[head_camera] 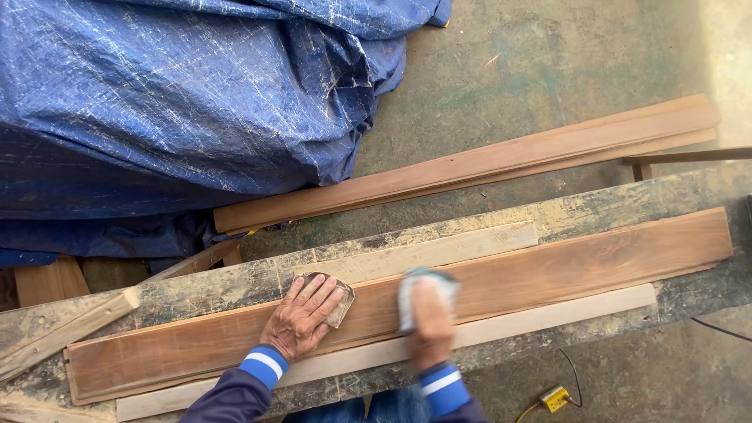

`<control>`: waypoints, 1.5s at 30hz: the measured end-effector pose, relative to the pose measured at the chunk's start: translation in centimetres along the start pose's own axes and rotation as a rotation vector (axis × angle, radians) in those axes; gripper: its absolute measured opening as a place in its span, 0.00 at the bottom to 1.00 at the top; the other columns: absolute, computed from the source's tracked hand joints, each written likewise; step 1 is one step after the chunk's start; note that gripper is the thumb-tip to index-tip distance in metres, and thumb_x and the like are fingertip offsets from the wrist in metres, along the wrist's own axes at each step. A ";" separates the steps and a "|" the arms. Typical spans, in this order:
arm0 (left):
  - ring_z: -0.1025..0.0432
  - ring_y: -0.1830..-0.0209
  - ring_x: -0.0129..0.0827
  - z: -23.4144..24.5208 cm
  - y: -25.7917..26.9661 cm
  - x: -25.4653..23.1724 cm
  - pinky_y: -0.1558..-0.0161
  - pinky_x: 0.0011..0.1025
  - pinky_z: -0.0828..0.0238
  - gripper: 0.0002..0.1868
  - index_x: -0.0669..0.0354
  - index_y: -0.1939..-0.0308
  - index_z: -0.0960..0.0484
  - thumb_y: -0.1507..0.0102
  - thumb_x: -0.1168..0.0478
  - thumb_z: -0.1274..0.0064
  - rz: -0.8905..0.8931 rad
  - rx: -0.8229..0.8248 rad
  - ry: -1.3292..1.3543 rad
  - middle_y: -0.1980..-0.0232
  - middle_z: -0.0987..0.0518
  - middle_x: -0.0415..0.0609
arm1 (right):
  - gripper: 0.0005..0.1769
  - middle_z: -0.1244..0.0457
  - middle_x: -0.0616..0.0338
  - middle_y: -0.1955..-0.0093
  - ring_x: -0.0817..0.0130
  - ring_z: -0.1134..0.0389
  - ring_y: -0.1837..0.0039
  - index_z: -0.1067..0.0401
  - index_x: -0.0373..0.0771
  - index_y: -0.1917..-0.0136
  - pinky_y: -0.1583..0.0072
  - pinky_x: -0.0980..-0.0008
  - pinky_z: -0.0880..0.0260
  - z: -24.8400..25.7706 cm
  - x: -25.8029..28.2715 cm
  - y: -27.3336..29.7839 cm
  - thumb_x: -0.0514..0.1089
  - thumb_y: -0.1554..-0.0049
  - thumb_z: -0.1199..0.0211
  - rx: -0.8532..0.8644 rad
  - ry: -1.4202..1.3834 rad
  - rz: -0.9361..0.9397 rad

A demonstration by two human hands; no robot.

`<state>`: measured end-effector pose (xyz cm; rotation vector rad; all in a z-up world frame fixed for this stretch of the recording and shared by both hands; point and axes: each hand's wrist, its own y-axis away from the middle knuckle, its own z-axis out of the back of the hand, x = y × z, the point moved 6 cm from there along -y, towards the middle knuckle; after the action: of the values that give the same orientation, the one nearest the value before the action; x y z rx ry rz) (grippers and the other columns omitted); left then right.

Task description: Sanding wooden planks manually using sandpaper on a workbench.

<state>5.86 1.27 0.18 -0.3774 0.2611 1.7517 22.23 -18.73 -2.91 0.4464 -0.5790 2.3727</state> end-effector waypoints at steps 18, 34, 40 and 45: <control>0.43 0.23 0.42 0.2 0.2 0.0 0.24 0.49 0.53 0.34 0.51 0.28 0.32 0.37 0.50 0.46 -0.031 -0.026 -0.009 0.24 0.35 0.48 | 0.20 0.31 0.49 0.37 0.55 0.28 0.37 0.25 0.40 0.36 0.39 0.56 0.24 -0.6 5.4 4.9 0.38 0.42 0.39 -0.088 0.029 -0.032; 0.43 0.24 0.44 -0.1 0.6 0.1 0.25 0.50 0.54 0.38 0.53 0.28 0.33 0.41 0.50 0.43 -0.019 0.021 0.058 0.24 0.35 0.50 | 0.17 0.29 0.58 0.42 0.59 0.29 0.35 0.23 0.45 0.45 0.38 0.55 0.25 1.0 7.5 6.1 0.38 0.49 0.36 0.099 -0.080 0.200; 0.44 0.24 0.43 0.0 0.1 0.4 0.25 0.49 0.54 0.36 0.51 0.27 0.33 0.39 0.50 0.43 -0.016 -0.010 0.034 0.24 0.36 0.49 | 0.19 0.30 0.53 0.47 0.56 0.29 0.45 0.22 0.40 0.45 0.45 0.57 0.26 3.4 -4.1 4.6 0.40 0.51 0.31 0.229 0.000 0.249; 0.43 0.24 0.43 0.5 -0.1 0.1 0.25 0.48 0.53 0.37 0.51 0.28 0.32 0.41 0.52 0.42 -0.006 0.026 0.048 0.24 0.35 0.49 | 0.16 0.30 0.53 0.50 0.56 0.28 0.48 0.22 0.38 0.49 0.48 0.56 0.27 7.0 -8.7 2.1 0.40 0.52 0.30 0.229 0.067 0.049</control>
<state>5.92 1.55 0.62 -0.4018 0.3163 1.7330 28.41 -28.17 -1.49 0.4546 -0.2918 2.5015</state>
